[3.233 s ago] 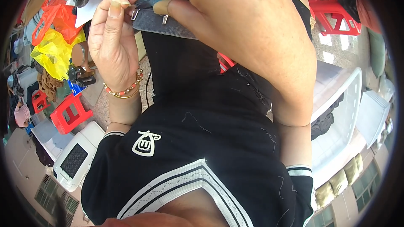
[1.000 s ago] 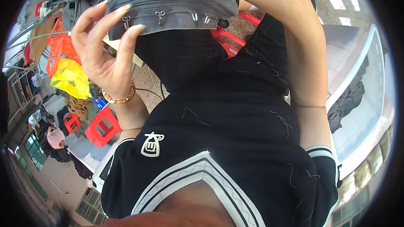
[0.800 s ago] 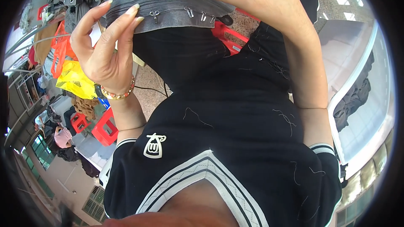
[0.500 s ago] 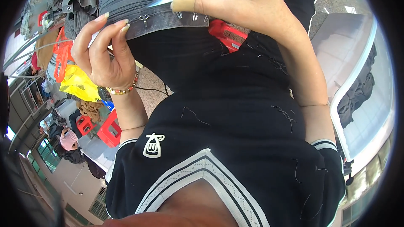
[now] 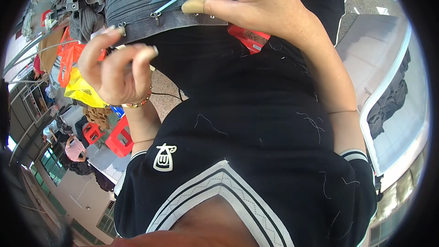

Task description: Trimming loose threads and inspecting hooks on grey garments in a workshop.

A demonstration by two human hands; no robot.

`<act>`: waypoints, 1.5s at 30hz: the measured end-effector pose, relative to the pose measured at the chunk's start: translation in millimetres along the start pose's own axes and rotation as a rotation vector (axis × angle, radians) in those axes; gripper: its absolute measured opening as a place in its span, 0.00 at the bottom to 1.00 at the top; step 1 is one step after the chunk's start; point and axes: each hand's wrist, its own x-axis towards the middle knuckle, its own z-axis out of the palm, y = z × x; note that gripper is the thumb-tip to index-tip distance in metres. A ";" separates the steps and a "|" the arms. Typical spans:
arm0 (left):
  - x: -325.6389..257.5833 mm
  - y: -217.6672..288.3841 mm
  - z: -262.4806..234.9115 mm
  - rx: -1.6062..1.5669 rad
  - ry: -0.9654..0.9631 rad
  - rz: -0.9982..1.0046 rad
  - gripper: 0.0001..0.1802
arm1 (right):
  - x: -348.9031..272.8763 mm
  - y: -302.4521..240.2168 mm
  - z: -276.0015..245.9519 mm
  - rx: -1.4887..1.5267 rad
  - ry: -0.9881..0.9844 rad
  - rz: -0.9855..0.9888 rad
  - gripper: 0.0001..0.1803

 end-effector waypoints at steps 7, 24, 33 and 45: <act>16.9 -9.0 -4.9 0.223 -0.166 0.045 0.18 | -1.7 -0.3 -2.1 -0.027 0.031 -0.030 0.21; 12.8 -15.6 6.4 0.139 -0.037 0.235 0.06 | -1.4 -1.2 2.1 -0.009 -0.008 -0.069 0.20; 5.0 -8.7 7.3 0.178 -0.001 0.202 0.06 | 0.9 -1.5 4.2 -0.062 -0.016 -0.123 0.19; -11.2 -1.4 7.2 -0.017 0.175 -0.064 0.06 | 2.8 -4.4 3.4 -0.050 0.001 -0.066 0.19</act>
